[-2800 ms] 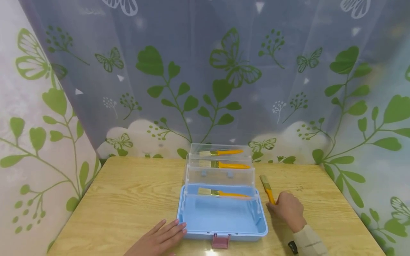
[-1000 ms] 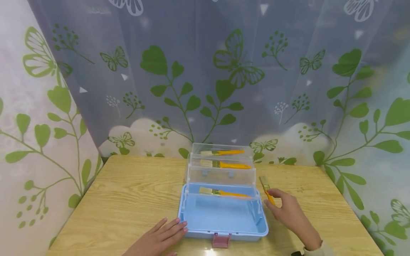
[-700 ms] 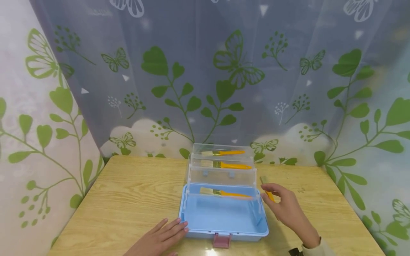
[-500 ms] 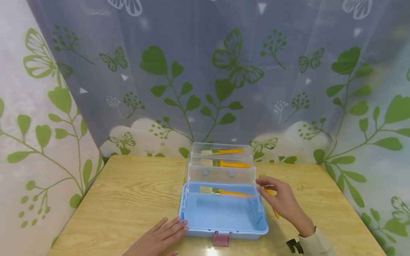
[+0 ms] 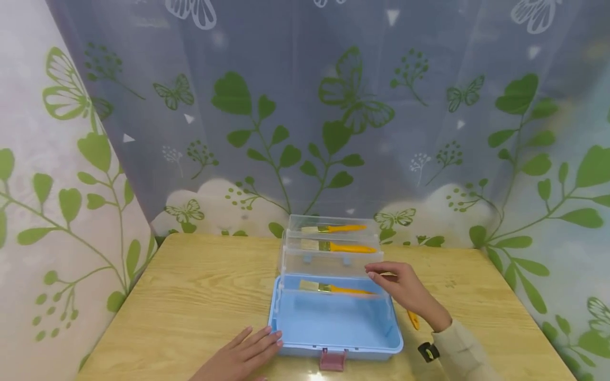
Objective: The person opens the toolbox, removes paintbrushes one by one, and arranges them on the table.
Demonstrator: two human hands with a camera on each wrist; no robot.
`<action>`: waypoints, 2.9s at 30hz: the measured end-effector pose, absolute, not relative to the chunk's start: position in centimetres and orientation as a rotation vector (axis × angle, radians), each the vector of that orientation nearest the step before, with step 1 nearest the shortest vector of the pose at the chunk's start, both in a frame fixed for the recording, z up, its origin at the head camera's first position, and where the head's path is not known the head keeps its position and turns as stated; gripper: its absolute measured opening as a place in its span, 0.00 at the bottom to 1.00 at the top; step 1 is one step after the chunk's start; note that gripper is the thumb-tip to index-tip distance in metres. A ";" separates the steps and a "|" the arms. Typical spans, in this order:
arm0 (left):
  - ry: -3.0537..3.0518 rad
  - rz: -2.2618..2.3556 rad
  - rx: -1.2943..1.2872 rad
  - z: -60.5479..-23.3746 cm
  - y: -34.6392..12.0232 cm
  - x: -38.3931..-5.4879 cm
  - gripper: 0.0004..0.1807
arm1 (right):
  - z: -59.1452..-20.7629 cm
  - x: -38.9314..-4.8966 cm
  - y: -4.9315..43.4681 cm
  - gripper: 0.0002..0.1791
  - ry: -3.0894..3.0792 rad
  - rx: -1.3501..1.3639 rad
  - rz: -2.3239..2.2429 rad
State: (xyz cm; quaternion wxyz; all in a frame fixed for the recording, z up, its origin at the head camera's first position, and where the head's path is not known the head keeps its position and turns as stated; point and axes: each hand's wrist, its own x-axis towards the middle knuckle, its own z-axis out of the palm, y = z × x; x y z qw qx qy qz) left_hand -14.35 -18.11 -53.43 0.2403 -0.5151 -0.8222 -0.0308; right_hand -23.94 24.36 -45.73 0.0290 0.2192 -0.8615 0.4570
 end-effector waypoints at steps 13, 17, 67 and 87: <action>-2.232 -0.088 -1.414 -53.3 -18.0 -14.8 0.46 | -44.8 -25.5 23.6 0.11 -2.877 0.821 1.080; -2.247 -0.089 -1.413 -53.3 -18.0 -14.7 0.44 | -44.2 -25.9 23.4 0.10 -2.935 0.885 1.014; -2.304 -0.101 -1.394 -53.2 -17.8 -14.2 0.47 | -44.7 -26.5 22.6 0.07 -3.001 1.011 0.817; -2.279 -0.085 -1.401 -53.3 -17.7 -14.2 0.45 | -44.9 -26.6 22.7 0.07 -3.024 1.021 0.893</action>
